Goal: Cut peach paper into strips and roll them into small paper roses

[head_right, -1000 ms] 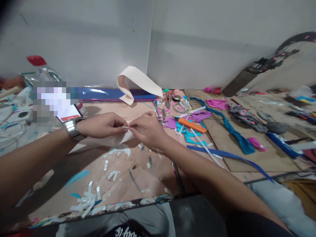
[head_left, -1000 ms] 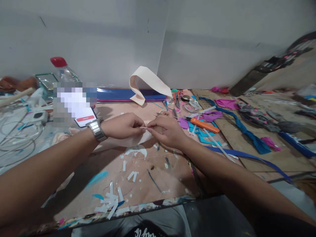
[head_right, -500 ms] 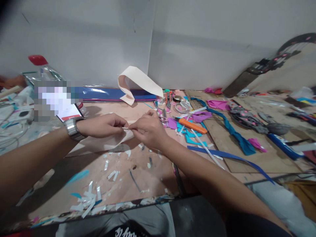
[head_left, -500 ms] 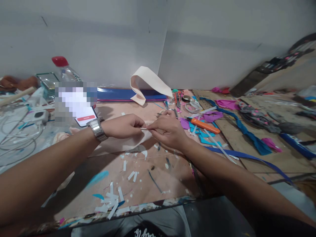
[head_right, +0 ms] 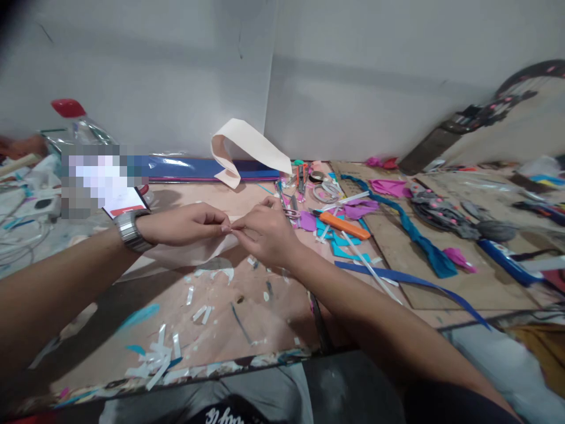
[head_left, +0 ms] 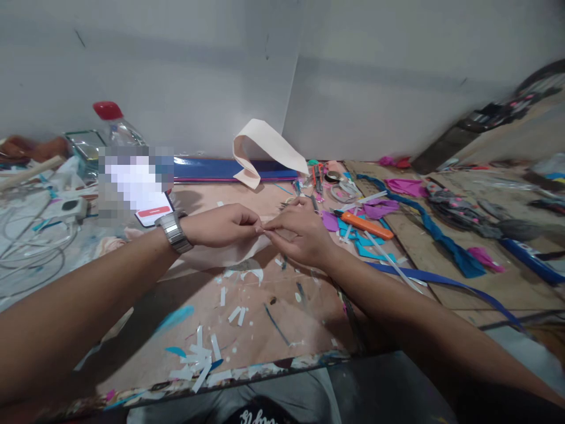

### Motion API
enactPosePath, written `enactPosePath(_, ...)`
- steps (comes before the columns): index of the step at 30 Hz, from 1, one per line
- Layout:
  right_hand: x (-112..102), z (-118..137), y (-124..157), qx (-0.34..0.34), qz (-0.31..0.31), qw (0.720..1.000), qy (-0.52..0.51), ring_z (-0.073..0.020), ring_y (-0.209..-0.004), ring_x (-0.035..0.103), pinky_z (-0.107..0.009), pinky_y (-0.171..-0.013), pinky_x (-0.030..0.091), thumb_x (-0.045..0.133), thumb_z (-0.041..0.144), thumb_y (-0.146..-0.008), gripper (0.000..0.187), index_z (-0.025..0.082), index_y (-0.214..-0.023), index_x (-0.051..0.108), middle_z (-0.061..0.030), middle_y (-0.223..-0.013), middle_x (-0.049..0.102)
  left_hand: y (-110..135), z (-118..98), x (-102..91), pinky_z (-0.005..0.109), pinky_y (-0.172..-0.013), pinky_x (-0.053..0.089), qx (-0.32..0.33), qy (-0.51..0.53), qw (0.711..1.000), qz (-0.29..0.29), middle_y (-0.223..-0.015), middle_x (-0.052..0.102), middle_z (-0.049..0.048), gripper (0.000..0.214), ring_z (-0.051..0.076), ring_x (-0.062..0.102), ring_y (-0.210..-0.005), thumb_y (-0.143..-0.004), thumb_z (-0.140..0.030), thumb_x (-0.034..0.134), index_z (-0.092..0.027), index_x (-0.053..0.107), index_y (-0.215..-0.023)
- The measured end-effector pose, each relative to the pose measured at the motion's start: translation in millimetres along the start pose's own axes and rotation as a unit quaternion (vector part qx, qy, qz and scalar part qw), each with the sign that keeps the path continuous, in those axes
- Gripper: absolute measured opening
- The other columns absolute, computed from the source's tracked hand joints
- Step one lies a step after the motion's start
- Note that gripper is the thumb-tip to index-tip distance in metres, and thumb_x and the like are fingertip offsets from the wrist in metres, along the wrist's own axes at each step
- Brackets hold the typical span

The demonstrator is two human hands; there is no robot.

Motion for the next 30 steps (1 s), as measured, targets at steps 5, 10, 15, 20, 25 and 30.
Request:
enactPosePath(5, 2.0, -0.5, -0.6, 0.026, 0.013, 1.000, 0.000, -0.0193, -0.080, 0.068, -0.044, -0.097, 0.032, 0.065, 0.028, -0.093, 0.011, 0.023, -0.087, 0.073, -0.0001, -0.085, 0.080, -0.1, -0.7, -0.9, 0.026, -0.060, 0.031, 0.005, -0.034, 0.999, -0.019, -0.070, 0.057, -0.0010, 0.043, 0.012, 0.047, -0.064, -0.099, -0.049, 0.047, -0.015, 0.066, -0.081)
enactPosePath(10, 2.5, -0.3, -1.5, 0.073, 0.021, 0.997, 0.005, -0.0211, -0.089, 0.065, -0.043, -0.095, 0.030, 0.065, 0.027, -0.091, 0.008, 0.022, -0.086, 0.069, -0.0014, -0.089, 0.078, 1.8, -10.0, 0.8, 0.027, -0.059, 0.029, 0.013, -0.097, 0.993, -0.063, -0.068, 0.062, 0.0001, 0.039, 0.012, 0.049, -0.062, -0.099, -0.044, 0.049, -0.015, 0.068, -0.080)
enactPosePath(15, -0.1, 2.1, -1.9, 0.099, 0.046, 0.994, 0.003, -0.0237, -0.099, 0.061, -0.043, -0.096, 0.029, 0.059, 0.025, -0.093, 0.009, 0.020, -0.090, 0.066, -0.0050, -0.096, 0.075, 4.8, -23.2, 7.2, 0.028, -0.060, 0.027, 0.015, -0.174, 0.977, -0.125, -0.073, 0.070, 0.0033, 0.036, 0.013, 0.053, -0.062, -0.100, -0.039, 0.049, -0.016, 0.073, -0.087)
enactPosePath(20, -0.4, 0.1, -1.5, 0.132, 0.075, 0.988, -0.007, -0.0252, -0.104, 0.058, -0.045, -0.096, 0.028, 0.054, 0.023, -0.095, 0.013, 0.020, -0.093, 0.066, -0.0078, -0.100, 0.073, 4.4, -26.0, 10.3, 0.029, -0.062, 0.027, 0.039, -0.274, 0.949, -0.151, -0.083, 0.076, 0.0077, 0.033, 0.018, 0.061, -0.070, -0.100, -0.032, 0.048, -0.017, 0.074, -0.088)
enactPosePath(25, 0.7, -6.1, -1.8, 0.154, 0.057, 0.986, -0.011, -0.0251, -0.105, 0.060, -0.044, -0.096, 0.027, 0.062, 0.030, -0.095, 0.011, 0.022, -0.092, 0.070, -0.0053, -0.098, 0.075, 1.8, -20.1, 5.2, 0.030, -0.064, 0.030, 0.009, -0.299, 0.943, -0.145, -0.087, 0.077, 0.0077, 0.036, 0.020, 0.065, -0.076, -0.103, -0.038, 0.049, -0.018, 0.076, -0.090)
enactPosePath(30, 1.8, -1.5, -2.0, 0.125, 0.068, 0.990, 0.012, -0.0257, -0.108, 0.059, -0.045, -0.097, 0.026, 0.060, 0.027, -0.095, 0.010, 0.020, -0.092, 0.068, -0.0064, -0.098, 0.074, 2.3, -20.5, 3.8, 0.029, -0.063, 0.029, -0.012, -0.258, 0.958, -0.127, -0.084, 0.075, 0.0062, 0.037, 0.018, 0.061, -0.072, -0.103, -0.042, 0.048, -0.019, 0.075, -0.093)
Point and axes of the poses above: each hand's wrist, its own y-axis away from the middle knuckle, its own x-axis out of the palm, z = x × y, the point moved 3 cm from there along -y, towards the middle knuckle
